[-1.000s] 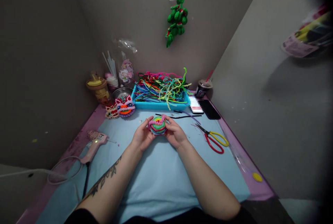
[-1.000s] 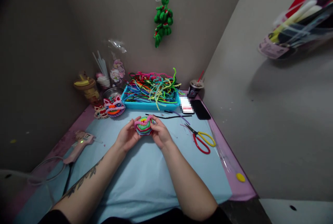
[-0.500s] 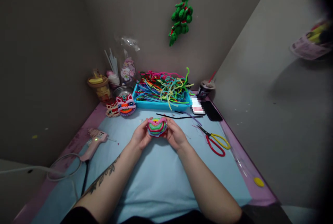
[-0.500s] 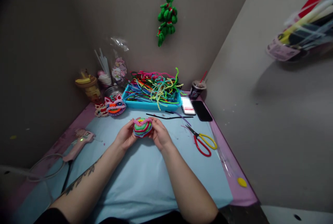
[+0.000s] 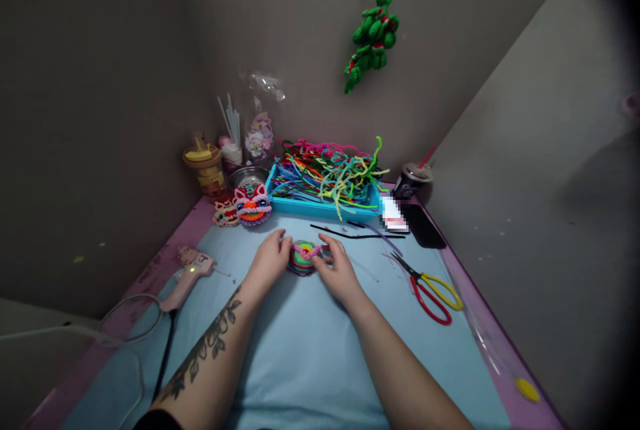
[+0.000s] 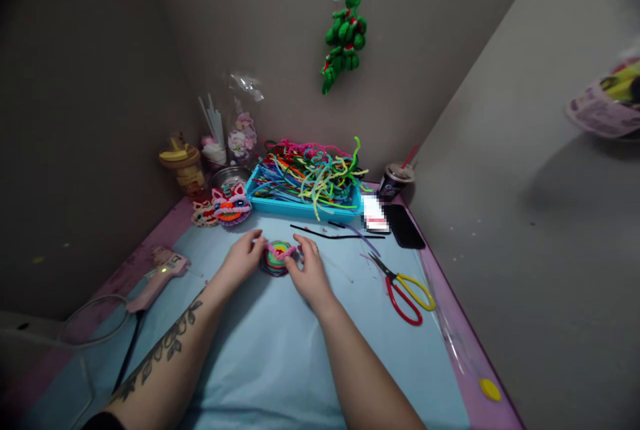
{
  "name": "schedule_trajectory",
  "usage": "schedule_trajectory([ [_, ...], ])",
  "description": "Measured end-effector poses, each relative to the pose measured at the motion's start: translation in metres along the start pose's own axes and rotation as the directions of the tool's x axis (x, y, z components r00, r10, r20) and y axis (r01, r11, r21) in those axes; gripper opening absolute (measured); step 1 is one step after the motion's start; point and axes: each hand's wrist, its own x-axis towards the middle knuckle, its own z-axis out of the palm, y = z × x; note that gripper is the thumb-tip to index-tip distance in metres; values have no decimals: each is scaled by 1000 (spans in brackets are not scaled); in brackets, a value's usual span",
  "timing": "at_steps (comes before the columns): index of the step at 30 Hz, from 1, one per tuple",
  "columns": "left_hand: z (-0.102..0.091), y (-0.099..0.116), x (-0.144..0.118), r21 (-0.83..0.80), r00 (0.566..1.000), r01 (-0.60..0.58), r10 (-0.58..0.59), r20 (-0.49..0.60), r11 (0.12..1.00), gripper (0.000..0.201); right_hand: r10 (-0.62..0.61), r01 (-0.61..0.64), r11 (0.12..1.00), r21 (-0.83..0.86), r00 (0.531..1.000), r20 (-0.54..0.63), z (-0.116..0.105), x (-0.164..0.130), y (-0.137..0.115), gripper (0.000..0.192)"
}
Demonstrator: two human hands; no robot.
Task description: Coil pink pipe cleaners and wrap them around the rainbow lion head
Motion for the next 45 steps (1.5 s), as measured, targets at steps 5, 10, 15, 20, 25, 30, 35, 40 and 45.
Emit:
schedule_trajectory([
  [5, -22, -6, 8, 439, 952, -288, 302, 38, 851, 38, 52, -49, 998, 38, 994, -98, -4, 4, 8, 49],
  [10, -18, -8, -2, 417, 847, -502, 333, 414, 758, 70, 51, -51, 999, 2, 992, -115, -7, 6, 11, 54],
  [15, -14, -7, -8, 410, 830, -494, 275, 485, 767, 103, -20, 13, 995, -99, 997, -76, -8, 5, 9, 41],
  [20, -36, -15, 6, 495, 915, -357, 190, 356, 792, 91, -77, 75, 985, -157, 997, -4, -10, 4, 4, 35],
  [25, -38, -13, 8, 432, 910, -394, 277, 309, 811, 61, -160, 163, 972, -170, 987, 32, -9, 4, 1, 39],
  [30, -20, -2, -3, 305, 835, -515, 387, 392, 801, 59, -192, 203, 963, -177, 979, 74, -2, 3, -4, 39],
  [35, -6, 0, -10, 344, 808, -546, 372, 456, 764, 86, -160, 163, 959, -232, 987, 31, -15, 9, -8, 38],
  [40, -3, -2, -8, 419, 860, -488, 340, 380, 766, 92, 30, -226, 782, -581, 944, -327, -84, 20, 10, 33],
  [45, -8, 1, -10, 354, 845, -507, 371, 386, 786, 100, 236, -416, 536, -735, 909, -343, -123, 24, 48, 27],
])
